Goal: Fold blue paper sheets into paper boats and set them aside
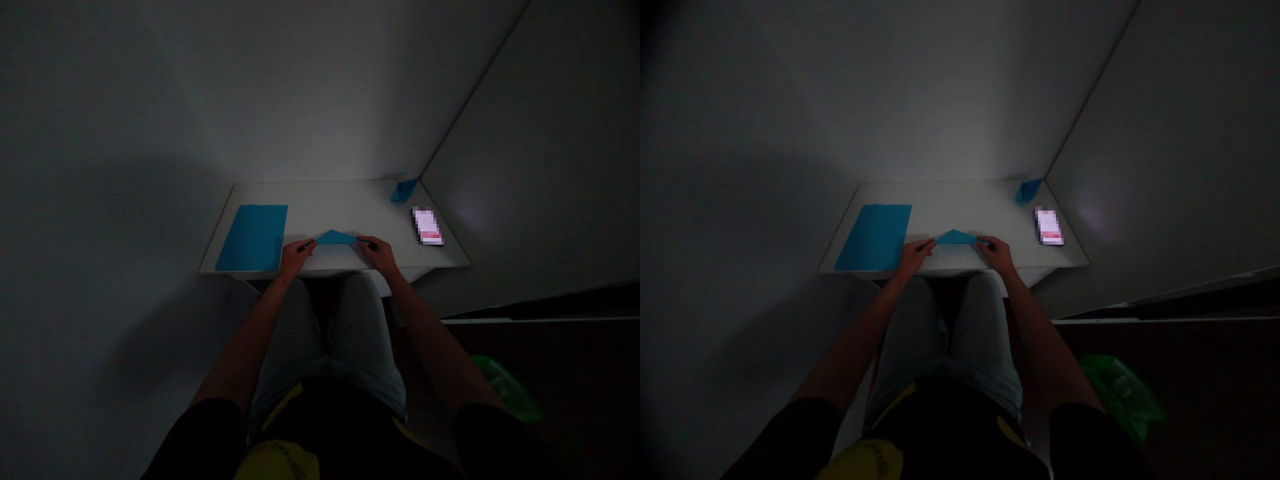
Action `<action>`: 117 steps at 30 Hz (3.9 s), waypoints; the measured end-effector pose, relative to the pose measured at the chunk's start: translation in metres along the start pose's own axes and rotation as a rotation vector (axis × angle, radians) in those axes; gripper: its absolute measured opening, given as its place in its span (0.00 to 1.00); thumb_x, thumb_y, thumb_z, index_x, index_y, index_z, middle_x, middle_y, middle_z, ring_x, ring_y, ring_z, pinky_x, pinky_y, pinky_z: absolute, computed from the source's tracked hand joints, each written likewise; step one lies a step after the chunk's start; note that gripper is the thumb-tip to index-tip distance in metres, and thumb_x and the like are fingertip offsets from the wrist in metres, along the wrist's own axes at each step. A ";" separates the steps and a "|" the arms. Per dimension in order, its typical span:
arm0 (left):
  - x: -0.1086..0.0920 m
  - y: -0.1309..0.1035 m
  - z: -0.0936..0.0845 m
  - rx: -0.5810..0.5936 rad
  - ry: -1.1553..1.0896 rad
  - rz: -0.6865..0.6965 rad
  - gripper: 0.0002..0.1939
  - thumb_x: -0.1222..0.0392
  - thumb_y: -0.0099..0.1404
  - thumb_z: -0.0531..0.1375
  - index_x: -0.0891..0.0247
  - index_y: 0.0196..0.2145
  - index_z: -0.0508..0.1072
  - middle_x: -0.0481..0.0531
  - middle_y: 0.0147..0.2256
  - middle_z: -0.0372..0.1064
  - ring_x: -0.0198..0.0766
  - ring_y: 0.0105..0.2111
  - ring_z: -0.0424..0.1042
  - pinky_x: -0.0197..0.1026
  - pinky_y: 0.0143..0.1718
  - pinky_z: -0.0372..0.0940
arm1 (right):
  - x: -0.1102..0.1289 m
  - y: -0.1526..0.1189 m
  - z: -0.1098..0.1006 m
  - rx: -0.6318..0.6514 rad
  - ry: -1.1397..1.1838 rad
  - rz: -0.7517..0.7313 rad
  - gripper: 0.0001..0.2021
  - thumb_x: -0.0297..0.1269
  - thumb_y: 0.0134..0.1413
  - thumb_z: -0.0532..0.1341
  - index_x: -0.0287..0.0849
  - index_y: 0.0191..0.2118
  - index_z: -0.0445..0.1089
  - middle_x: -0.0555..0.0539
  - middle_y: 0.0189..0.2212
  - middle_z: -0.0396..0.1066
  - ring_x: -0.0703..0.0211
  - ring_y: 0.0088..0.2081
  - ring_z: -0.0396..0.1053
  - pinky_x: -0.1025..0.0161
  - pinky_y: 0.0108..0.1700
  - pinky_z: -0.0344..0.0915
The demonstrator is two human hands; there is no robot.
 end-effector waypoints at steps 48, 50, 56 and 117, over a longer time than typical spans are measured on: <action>-0.013 -0.016 0.016 0.128 0.157 0.248 0.27 0.62 0.68 0.66 0.57 0.64 0.73 0.49 0.42 0.78 0.33 0.33 0.75 0.37 0.42 0.72 | 0.004 0.039 0.084 -0.129 -0.134 -0.012 0.26 0.47 0.57 0.65 0.47 0.60 0.73 0.41 0.53 0.80 0.42 0.48 0.78 0.46 0.54 0.74; -0.012 -0.014 0.016 0.127 0.138 0.218 0.30 0.62 0.67 0.67 0.57 0.66 0.71 0.50 0.45 0.77 0.32 0.31 0.74 0.37 0.39 0.71 | 0.013 0.036 0.086 -0.068 -0.128 -0.097 0.27 0.43 0.58 0.63 0.49 0.64 0.72 0.42 0.59 0.77 0.40 0.56 0.76 0.44 0.60 0.72; -0.016 -0.006 0.015 0.058 0.191 0.188 0.24 0.58 0.70 0.66 0.57 0.63 0.75 0.56 0.53 0.76 0.39 0.39 0.77 0.43 0.46 0.73 | 0.032 0.021 0.094 0.023 -0.122 -0.211 0.28 0.41 0.61 0.62 0.47 0.66 0.72 0.43 0.62 0.76 0.41 0.59 0.76 0.45 0.63 0.71; -0.008 0.010 -0.006 -0.006 0.094 0.116 0.28 0.70 0.64 0.63 0.62 0.61 0.75 0.62 0.59 0.73 0.49 0.59 0.74 0.54 0.64 0.69 | 0.046 0.002 0.085 0.259 -0.246 -0.459 0.25 0.35 0.66 0.63 0.54 0.67 0.73 0.41 0.57 0.71 0.49 0.50 0.73 0.50 0.54 0.73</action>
Point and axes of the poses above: each hand's wrist, its own y-axis towards the middle knuckle, its own z-axis out of the palm, x = y × z, the point moved 5 cm from there along y, towards the middle knuckle
